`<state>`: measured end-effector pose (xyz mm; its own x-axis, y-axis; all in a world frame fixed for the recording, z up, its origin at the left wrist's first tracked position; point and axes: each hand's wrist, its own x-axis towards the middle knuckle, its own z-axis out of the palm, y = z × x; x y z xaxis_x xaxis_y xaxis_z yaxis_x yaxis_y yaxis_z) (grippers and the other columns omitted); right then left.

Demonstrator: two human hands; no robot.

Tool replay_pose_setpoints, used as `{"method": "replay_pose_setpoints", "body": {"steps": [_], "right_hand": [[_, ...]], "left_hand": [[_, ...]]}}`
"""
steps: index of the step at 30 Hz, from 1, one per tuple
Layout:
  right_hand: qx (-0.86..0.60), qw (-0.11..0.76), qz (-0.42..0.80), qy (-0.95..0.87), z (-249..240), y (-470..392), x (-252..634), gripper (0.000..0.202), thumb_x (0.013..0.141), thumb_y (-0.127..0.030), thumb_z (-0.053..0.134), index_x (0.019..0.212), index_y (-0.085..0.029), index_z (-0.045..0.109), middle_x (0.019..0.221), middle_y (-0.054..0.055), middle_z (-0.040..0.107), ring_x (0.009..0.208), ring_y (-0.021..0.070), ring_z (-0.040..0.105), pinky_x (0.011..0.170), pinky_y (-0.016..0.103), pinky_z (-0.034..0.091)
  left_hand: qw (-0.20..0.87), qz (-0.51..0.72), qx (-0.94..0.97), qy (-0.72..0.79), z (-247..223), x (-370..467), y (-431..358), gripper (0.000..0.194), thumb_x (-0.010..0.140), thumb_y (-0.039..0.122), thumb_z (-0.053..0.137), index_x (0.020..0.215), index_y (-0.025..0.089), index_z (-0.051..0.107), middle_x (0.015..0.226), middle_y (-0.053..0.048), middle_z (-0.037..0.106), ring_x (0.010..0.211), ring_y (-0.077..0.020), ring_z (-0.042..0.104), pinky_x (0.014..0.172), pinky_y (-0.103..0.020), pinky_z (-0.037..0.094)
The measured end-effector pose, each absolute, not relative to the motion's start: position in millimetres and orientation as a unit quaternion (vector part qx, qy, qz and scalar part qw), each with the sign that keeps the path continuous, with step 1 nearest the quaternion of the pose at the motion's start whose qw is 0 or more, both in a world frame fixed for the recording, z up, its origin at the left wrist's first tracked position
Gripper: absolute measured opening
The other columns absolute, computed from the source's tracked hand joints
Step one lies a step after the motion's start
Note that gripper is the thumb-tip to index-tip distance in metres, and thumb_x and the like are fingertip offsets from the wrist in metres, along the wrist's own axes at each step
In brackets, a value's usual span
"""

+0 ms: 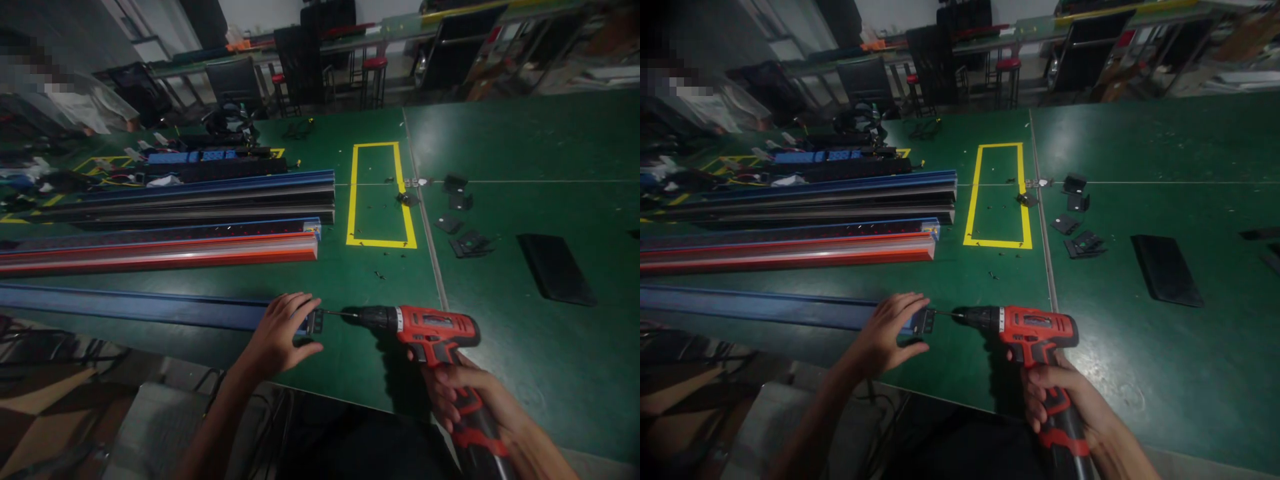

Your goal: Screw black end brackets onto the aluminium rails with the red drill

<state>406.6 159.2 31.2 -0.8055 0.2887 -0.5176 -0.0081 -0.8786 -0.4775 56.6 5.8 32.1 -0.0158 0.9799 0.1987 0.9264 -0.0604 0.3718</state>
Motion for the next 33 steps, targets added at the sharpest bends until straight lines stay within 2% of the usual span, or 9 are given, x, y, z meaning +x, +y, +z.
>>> {"method": "replay_pose_setpoints", "body": {"steps": [3,10,22,28,33], "right_hand": [[-0.296,0.076,0.926,-0.224,22.8,163.9,397.2,0.032,0.075,-0.026,0.084,0.105,-0.02,0.074,0.058,-0.008,0.055,0.042,0.0088,0.05,0.045,0.026,0.055],[-0.293,0.054,0.927,-0.226,18.2,175.8,387.1,0.039,0.076,-0.027,0.083,0.113,-0.017,0.073,0.058,-0.008,0.054,0.043,0.0083,0.05,0.046,0.025,0.053],[-0.308,0.051,0.921,-0.231,9.3,176.3,386.6,0.041,0.076,-0.028,0.082,0.115,-0.018,0.073,0.058,-0.008,0.053,0.042,0.0083,0.049,0.044,0.025,0.052],[-0.309,0.044,0.922,-0.229,16.5,179.0,383.0,0.032,0.074,-0.027,0.083,0.104,-0.019,0.074,0.059,-0.008,0.054,0.044,0.0081,0.051,0.045,0.023,0.051],[-0.318,0.037,0.917,-0.237,15.1,179.2,383.6,0.034,0.074,-0.028,0.084,0.104,-0.02,0.072,0.058,-0.008,0.053,0.044,0.008,0.05,0.045,0.023,0.049]], "left_hand": [[0.082,0.173,0.715,0.673,33.8,45.8,12.3,0.08,0.078,0.032,0.091,0.147,0.025,0.051,0.139,-0.013,0.066,0.129,-0.0337,0.062,0.109,-0.053,0.051],[0.102,0.171,0.711,0.675,31.1,44.0,21.0,0.056,0.079,0.029,0.086,0.127,0.023,0.057,0.115,-0.01,0.074,0.105,-0.0301,0.071,0.094,-0.046,0.054],[0.099,0.186,0.701,0.681,30.7,43.6,18.2,0.059,0.078,0.031,0.086,0.128,0.022,0.055,0.11,-0.01,0.073,0.099,-0.0294,0.071,0.09,-0.043,0.055],[0.097,0.177,0.706,0.679,32.5,44.3,19.2,0.057,0.079,0.03,0.085,0.126,0.021,0.055,0.11,-0.011,0.073,0.099,-0.0298,0.07,0.09,-0.044,0.055],[0.104,0.178,0.704,0.68,32.2,44.6,19.3,0.057,0.08,0.031,0.085,0.127,0.021,0.054,0.113,-0.012,0.073,0.103,-0.0302,0.07,0.093,-0.045,0.055]]}}
